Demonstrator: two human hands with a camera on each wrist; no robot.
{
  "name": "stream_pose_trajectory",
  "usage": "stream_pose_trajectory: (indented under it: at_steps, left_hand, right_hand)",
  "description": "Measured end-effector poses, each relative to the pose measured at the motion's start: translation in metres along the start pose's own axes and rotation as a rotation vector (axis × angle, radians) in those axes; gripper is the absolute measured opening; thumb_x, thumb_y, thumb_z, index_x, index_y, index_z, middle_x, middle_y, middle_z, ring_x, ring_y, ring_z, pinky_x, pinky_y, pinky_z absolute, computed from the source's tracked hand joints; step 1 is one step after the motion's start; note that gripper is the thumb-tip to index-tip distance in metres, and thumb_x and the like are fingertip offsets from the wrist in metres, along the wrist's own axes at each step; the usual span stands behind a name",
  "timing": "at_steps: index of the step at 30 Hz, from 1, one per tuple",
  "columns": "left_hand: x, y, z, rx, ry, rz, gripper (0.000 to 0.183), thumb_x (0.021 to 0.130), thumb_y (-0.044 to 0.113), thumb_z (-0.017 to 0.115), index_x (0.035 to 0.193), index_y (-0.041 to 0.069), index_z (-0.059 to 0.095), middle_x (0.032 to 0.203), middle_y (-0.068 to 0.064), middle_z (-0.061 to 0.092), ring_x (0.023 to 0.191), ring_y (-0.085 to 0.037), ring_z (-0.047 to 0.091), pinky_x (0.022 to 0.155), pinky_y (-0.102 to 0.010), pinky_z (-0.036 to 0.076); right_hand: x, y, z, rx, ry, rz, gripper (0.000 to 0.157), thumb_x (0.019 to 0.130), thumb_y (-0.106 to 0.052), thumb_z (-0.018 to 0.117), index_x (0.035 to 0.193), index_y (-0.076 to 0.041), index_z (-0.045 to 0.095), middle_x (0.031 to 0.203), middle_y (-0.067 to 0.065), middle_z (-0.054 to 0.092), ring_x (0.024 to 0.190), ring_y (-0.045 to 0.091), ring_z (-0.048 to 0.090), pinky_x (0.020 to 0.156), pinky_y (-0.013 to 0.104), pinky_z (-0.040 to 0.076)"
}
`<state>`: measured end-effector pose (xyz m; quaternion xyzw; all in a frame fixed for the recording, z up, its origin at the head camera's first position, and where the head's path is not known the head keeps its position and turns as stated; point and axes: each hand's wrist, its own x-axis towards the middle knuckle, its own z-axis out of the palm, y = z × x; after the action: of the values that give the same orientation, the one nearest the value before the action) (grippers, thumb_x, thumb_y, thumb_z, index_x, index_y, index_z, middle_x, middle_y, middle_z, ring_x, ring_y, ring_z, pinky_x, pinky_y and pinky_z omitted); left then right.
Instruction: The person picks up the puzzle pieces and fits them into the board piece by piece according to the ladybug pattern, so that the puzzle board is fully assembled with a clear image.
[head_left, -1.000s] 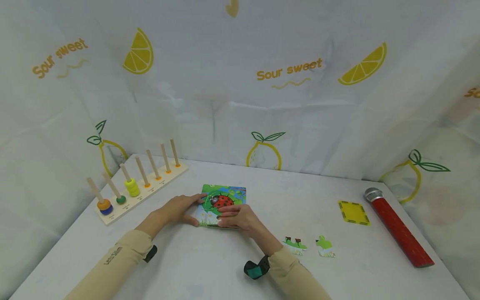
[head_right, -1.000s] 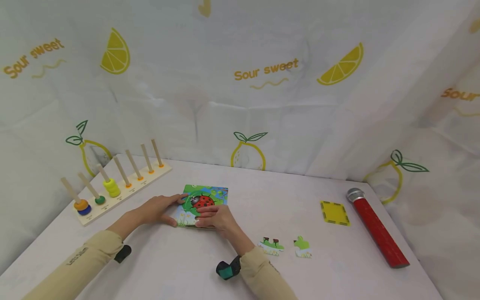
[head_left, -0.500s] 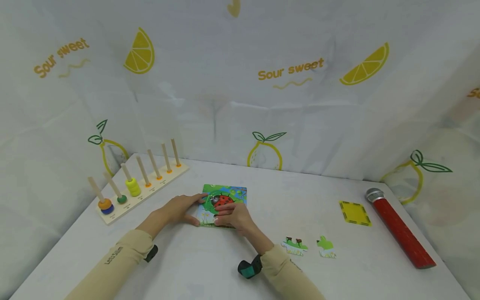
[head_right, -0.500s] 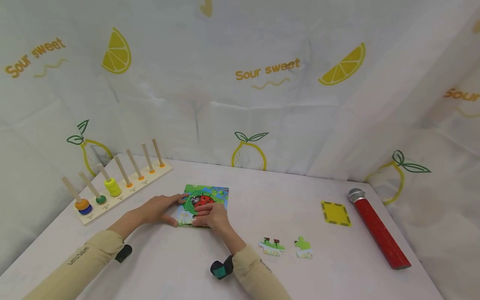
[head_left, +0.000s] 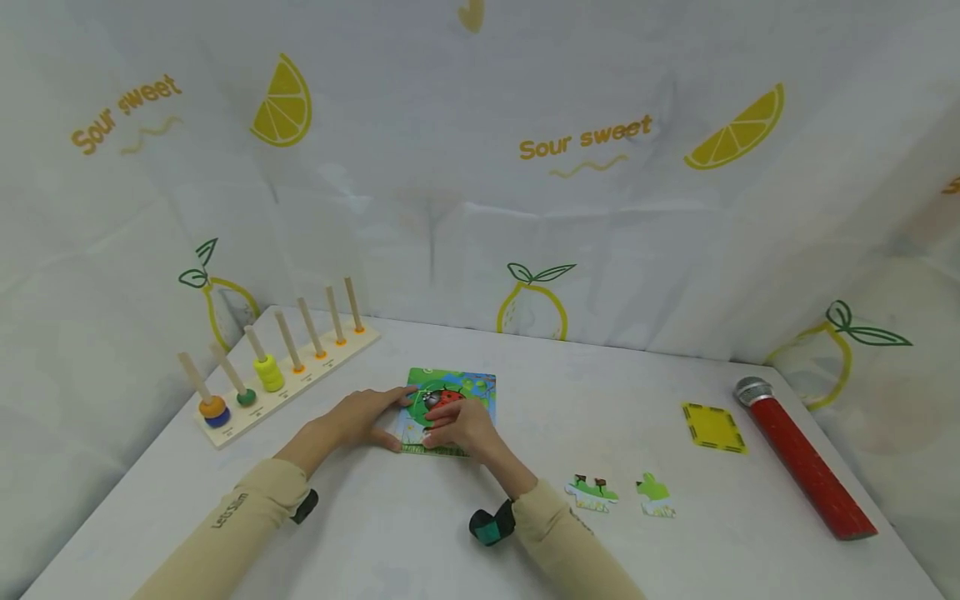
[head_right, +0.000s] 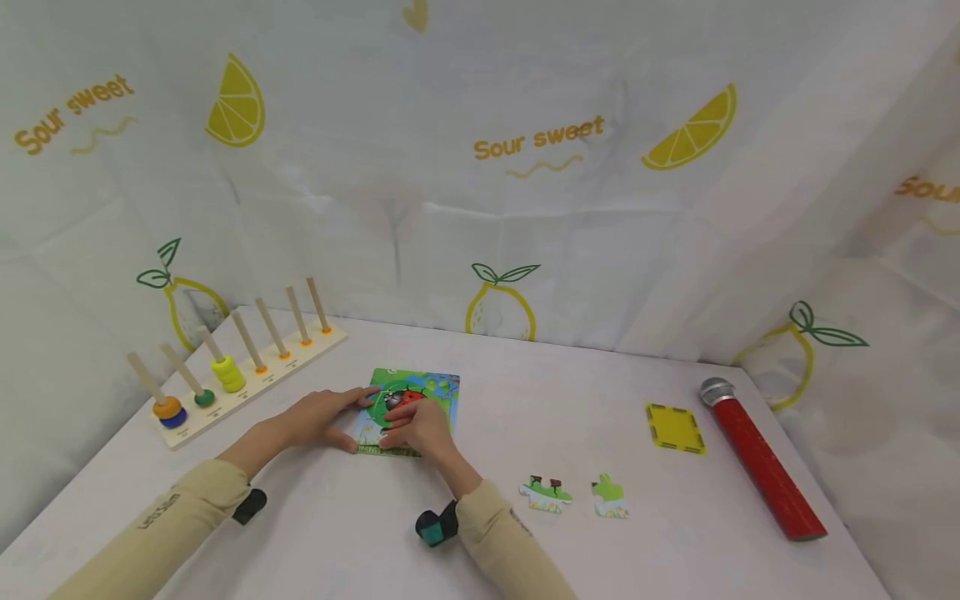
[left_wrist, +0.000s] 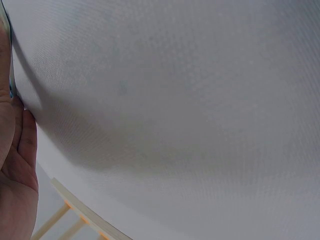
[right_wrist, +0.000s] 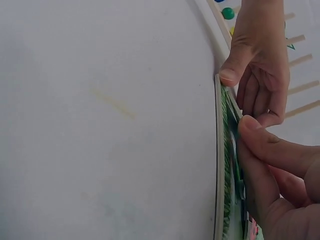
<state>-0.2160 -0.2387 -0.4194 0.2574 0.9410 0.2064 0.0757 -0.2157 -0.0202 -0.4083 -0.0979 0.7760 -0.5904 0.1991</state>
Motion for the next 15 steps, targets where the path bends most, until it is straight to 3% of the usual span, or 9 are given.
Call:
stream_pose_trajectory:
  at_steps: [11,15]
  left_hand:
    - [-0.0006,-0.0022,0.0018,0.008,0.014,0.026,0.087,0.075,0.039,0.077,0.145,0.005,0.038,0.129,-0.006,0.061,0.119,-0.035,0.054,0.1,-0.052,0.041]
    - [-0.0012,-0.0017,0.0015,0.01,0.017,0.024,0.087,0.075,0.039,0.077,0.145,0.005,0.038,0.129,-0.007,0.061,0.118,-0.035,0.055,0.099,-0.052,0.042]
  right_hand:
    - [0.0017,-0.0019,0.0016,-0.254,0.022,-0.081,0.034,0.066,0.006,0.083,0.098,0.006,0.071,0.083,0.011,0.07,0.071,0.013,0.064,0.061,0.023,0.053]
    - [-0.0009,-0.0039,0.0036,-0.285,0.029,-0.089,0.037,0.067,0.007,0.082,0.101,0.006,0.07,0.087,0.012,0.068,0.07,0.014,0.066,0.063,0.023,0.054]
